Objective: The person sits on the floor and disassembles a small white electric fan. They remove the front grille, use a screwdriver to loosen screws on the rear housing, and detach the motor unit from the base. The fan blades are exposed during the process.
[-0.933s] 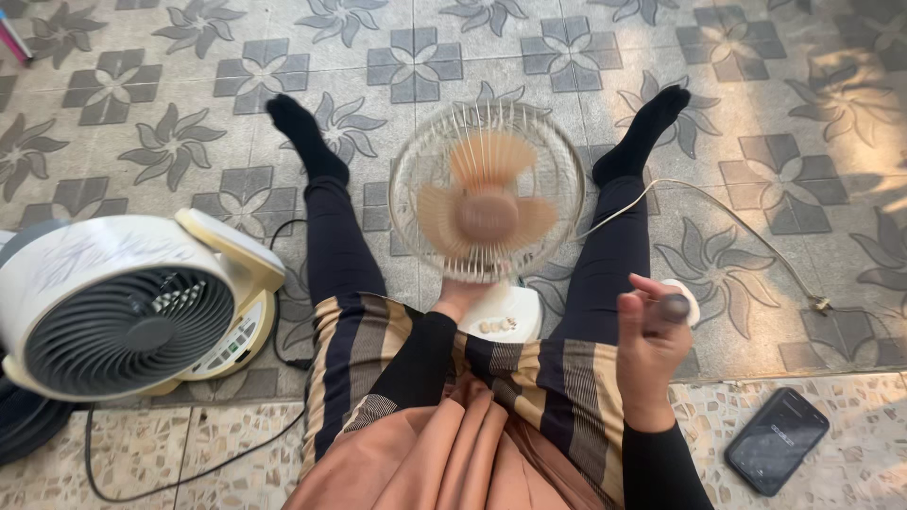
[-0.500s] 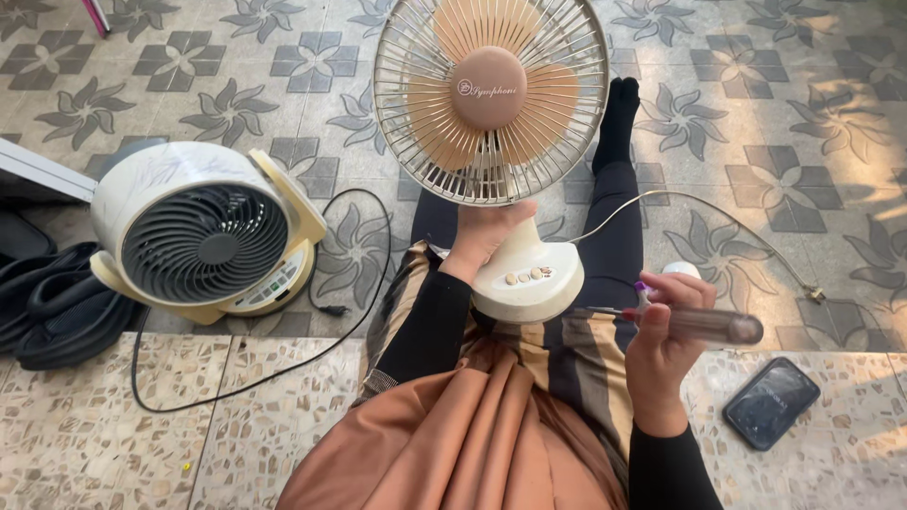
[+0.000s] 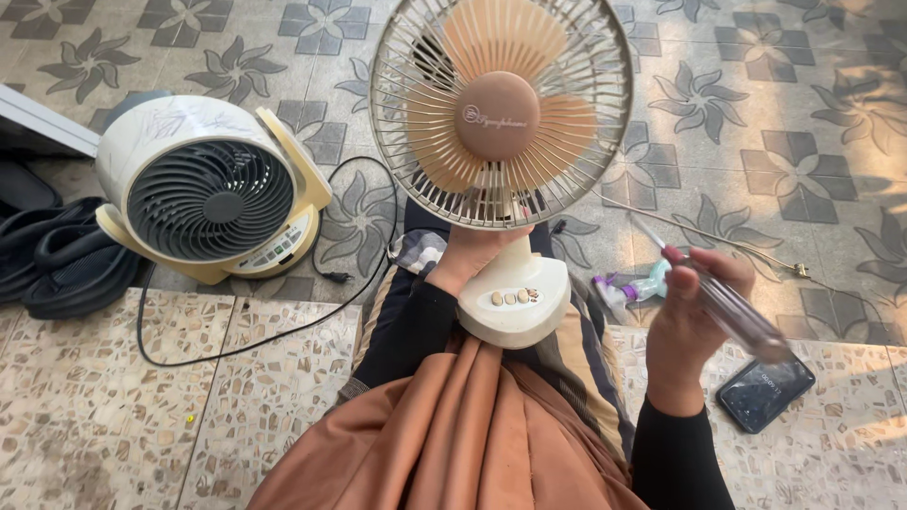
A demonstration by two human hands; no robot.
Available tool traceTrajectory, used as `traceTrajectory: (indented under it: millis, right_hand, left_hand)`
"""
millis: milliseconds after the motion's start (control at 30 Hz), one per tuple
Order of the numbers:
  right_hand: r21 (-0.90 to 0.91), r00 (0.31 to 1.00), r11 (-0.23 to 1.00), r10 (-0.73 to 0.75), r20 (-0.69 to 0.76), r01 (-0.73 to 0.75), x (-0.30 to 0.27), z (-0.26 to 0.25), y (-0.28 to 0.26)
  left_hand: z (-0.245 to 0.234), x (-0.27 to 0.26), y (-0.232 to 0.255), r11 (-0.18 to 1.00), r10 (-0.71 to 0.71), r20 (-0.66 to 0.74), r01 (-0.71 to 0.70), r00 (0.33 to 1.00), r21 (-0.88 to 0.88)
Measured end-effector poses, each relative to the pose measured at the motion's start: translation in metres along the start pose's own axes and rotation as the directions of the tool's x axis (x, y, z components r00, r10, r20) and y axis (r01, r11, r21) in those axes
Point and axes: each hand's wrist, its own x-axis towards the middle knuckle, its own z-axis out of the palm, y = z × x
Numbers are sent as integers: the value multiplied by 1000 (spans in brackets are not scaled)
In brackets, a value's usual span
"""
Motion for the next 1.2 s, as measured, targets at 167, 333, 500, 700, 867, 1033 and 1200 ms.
traceTrajectory:
  millis: [167,333,500,700,867,1033,1200]
  right_hand:
    - [-439,960,856,-207,190,272,19,13,29]
    - [-449,956,889,44,289,95,-10,14,113]
    - [-585,921,810,199,334,38,-48,-9,209]
    - [-636,874,771,288,392,31,-44,-18,278]
    - [55,846,863,477,240,-502,37,12,171]
    - [488,906,796,169,389,-358,108,48,52]
    - [440,931,849,146,336,-292,108,69,48]
  left_hand:
    - [5,0,-3,999,34,-15,-34,999,-13]
    - [24,-1,-33,1000,-29,25,29,999,-8]
    - [36,10,-38,997,-78,87,77,993,8]
    - [33,18,-37,992,-128,121,129,984,1]
    - [28,61,-43,995,-101,91,99,991,23]
    - [27,93,-53,995,-88,66,85,994,51]
    - [23,107,-61,994,-90,71,85,993,73]
